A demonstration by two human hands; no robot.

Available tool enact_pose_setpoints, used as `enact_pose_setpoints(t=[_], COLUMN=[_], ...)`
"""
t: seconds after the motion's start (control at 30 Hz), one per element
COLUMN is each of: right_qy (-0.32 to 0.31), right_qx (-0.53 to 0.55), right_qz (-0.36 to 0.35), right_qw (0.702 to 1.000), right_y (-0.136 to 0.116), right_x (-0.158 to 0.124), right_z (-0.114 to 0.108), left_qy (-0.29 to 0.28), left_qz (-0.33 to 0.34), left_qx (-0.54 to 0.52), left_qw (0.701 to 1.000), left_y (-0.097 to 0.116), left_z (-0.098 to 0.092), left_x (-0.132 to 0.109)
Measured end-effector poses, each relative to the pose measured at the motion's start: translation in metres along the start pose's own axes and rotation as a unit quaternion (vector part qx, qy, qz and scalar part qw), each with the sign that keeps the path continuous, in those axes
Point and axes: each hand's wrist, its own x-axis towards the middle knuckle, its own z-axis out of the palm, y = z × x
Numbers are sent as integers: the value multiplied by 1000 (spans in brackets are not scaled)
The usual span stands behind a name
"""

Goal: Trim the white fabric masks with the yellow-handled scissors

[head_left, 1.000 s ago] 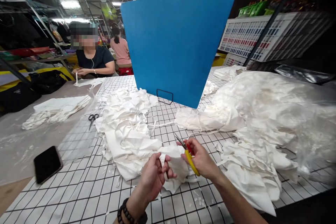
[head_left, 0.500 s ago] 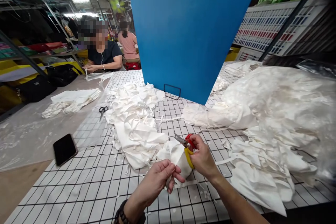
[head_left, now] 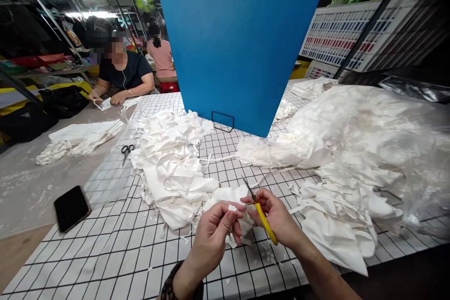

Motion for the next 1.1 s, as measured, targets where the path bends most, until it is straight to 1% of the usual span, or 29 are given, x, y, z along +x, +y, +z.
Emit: enact_pose_setpoints(t=[0.03, 0.1, 0.17, 0.23, 0.33, 0.47, 0.67, 0.87, 1.1], right_qy=[19, 45, 36, 15, 4, 5, 7, 4, 7], right_qx=[-22, -103, -215, -317, -399, -433, -442, -443, -472], right_qz=[-7, -27, -33, -23, -2, -6, -41, -48, -46], right_qw=[1000, 993, 975, 948, 917, 901, 896, 895, 880], right_y=[-2, -9, -19, -30, -41, -46, -51, -50, -45], right_x=[-5, -15, -26, -35, -41, -42, -44, -42, -44], right_z=[-5, -14, -21, -22, -17, -8, -4, -1, -2], left_qy=[-6, -3, 9, 12, -9, -31, -43, -50, -61], left_qz=[-2, -5, 1, 18, 48, 66, 67, 50, 34], left_qx=[-2, 20, 60, 101, 148, 184, 187, 148, 129], left_qw=[1000, 1000, 998, 995, 988, 980, 979, 986, 989], left_y=[-2, -7, -11, -12, -11, -8, -10, -16, -18], left_z=[0, 0, 0, -1, -1, 1, -1, -4, -7], left_x=[1, 2, 3, 3, 3, 3, 3, -1, -3])
